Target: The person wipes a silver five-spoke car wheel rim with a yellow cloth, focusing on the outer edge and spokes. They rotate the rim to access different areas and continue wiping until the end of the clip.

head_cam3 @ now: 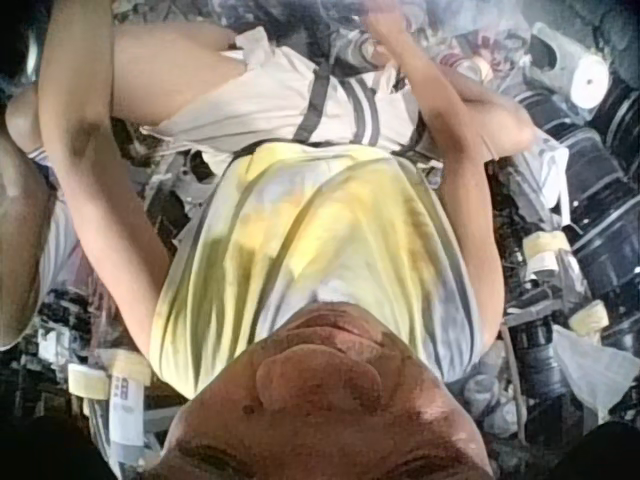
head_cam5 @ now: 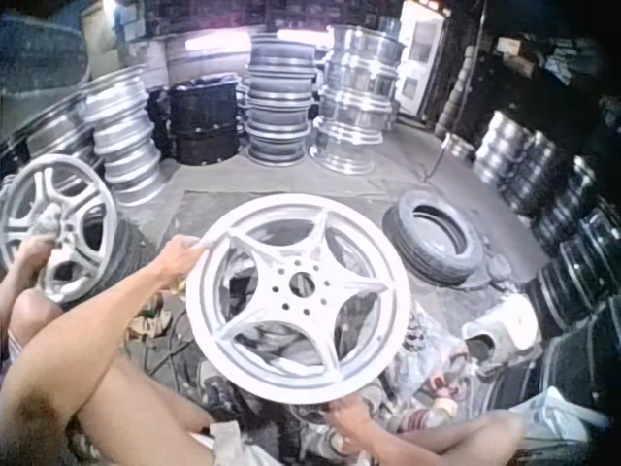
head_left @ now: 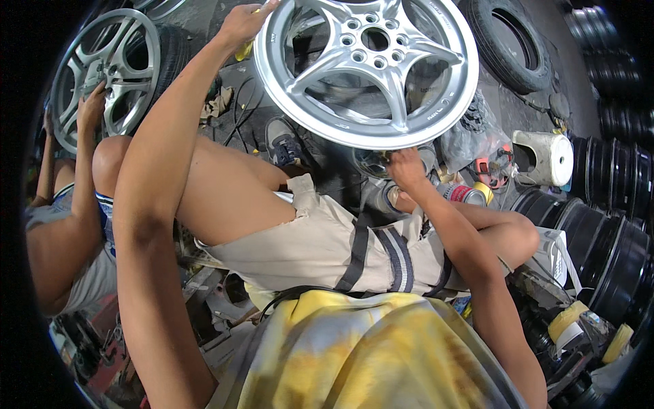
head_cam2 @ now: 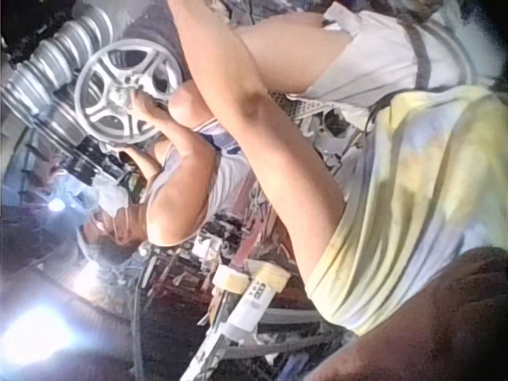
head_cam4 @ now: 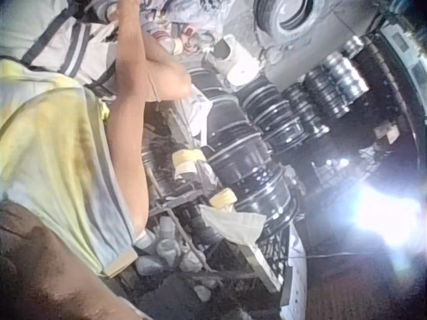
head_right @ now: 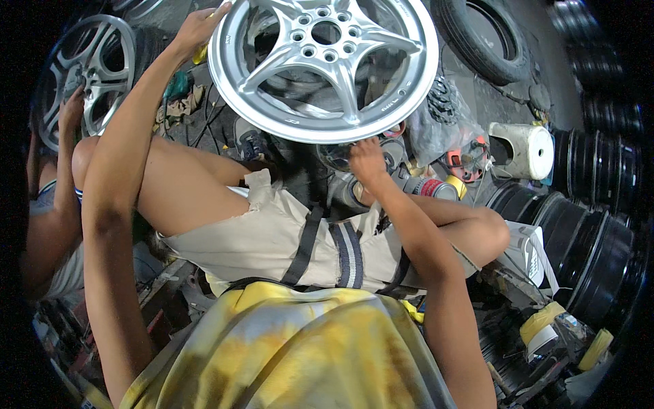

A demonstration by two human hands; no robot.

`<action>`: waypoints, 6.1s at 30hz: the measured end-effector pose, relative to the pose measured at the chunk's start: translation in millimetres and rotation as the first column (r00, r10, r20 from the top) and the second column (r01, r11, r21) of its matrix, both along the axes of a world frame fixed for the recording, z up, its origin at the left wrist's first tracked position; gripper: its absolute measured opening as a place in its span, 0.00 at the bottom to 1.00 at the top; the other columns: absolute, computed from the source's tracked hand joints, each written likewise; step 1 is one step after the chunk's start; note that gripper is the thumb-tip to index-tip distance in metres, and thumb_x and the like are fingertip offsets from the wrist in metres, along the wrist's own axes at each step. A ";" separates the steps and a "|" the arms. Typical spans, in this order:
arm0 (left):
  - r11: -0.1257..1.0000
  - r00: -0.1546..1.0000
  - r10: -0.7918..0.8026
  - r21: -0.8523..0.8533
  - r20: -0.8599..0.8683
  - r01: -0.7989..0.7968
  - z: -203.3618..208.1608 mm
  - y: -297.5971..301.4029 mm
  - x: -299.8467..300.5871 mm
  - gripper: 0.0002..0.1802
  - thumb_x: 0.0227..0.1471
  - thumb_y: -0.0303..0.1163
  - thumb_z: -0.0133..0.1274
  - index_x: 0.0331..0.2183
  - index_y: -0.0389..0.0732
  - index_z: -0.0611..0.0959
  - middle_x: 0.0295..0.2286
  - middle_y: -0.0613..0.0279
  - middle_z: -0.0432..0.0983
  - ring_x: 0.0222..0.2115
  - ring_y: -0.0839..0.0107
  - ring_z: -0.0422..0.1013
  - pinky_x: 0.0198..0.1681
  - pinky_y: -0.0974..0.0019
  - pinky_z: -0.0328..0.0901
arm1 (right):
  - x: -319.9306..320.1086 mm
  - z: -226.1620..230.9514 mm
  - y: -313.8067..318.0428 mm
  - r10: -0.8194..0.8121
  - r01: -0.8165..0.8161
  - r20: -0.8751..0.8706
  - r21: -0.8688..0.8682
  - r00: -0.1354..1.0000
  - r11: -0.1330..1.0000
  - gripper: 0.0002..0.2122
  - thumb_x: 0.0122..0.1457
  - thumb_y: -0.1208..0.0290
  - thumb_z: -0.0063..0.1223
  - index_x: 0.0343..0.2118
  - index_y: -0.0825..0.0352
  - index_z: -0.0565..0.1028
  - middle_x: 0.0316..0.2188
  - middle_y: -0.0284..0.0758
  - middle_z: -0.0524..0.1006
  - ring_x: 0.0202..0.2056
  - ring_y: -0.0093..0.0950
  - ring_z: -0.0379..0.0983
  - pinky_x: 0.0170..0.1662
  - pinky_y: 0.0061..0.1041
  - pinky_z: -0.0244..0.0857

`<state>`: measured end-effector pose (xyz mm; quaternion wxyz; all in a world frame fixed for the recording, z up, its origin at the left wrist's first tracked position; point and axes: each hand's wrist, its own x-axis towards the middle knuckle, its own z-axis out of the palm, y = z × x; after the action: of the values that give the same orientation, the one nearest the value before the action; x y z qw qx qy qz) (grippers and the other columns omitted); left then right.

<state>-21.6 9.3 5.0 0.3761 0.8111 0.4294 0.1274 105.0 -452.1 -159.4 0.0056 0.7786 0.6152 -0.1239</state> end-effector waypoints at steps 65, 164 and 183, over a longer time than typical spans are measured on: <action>0.689 0.799 -0.500 -0.713 -0.334 0.133 20.2 -115.1 -79.2 0.29 0.51 0.50 0.67 0.36 0.28 0.86 0.28 0.57 0.82 0.26 0.74 0.76 0.29 0.68 0.71 | 25.0 -25.0 26.4 -0.408 0.345 -0.563 -0.220 0.719 0.912 0.23 0.56 0.67 0.57 0.54 0.71 0.74 0.53 0.46 0.77 0.52 0.40 0.74 0.55 0.33 0.68; 0.922 0.901 -0.356 0.062 -0.246 0.382 42.3 -33.7 8.7 0.42 0.52 0.64 0.56 0.36 0.26 0.84 0.32 0.37 0.80 0.35 0.50 0.79 0.40 0.52 0.71 | -141.8 147.6 105.7 0.163 0.138 -0.441 0.574 0.883 0.807 0.24 0.58 0.85 0.45 0.59 0.77 0.66 0.60 0.55 0.67 0.58 0.52 0.68 0.60 0.42 0.65; 0.922 0.906 -0.339 0.103 -0.255 0.374 36.7 -32.6 14.3 0.38 0.53 0.64 0.56 0.33 0.30 0.86 0.27 0.43 0.82 0.30 0.53 0.80 0.37 0.53 0.71 | -141.5 147.4 124.1 0.139 0.193 -0.457 0.607 0.879 0.771 0.20 0.60 0.83 0.47 0.57 0.78 0.69 0.57 0.56 0.70 0.57 0.51 0.69 0.59 0.40 0.65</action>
<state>-7.3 -23.2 41.7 0.2784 0.9111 0.3038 -0.0076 -36.5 -328.0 -12.1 -0.4111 0.6879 0.5904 -0.0962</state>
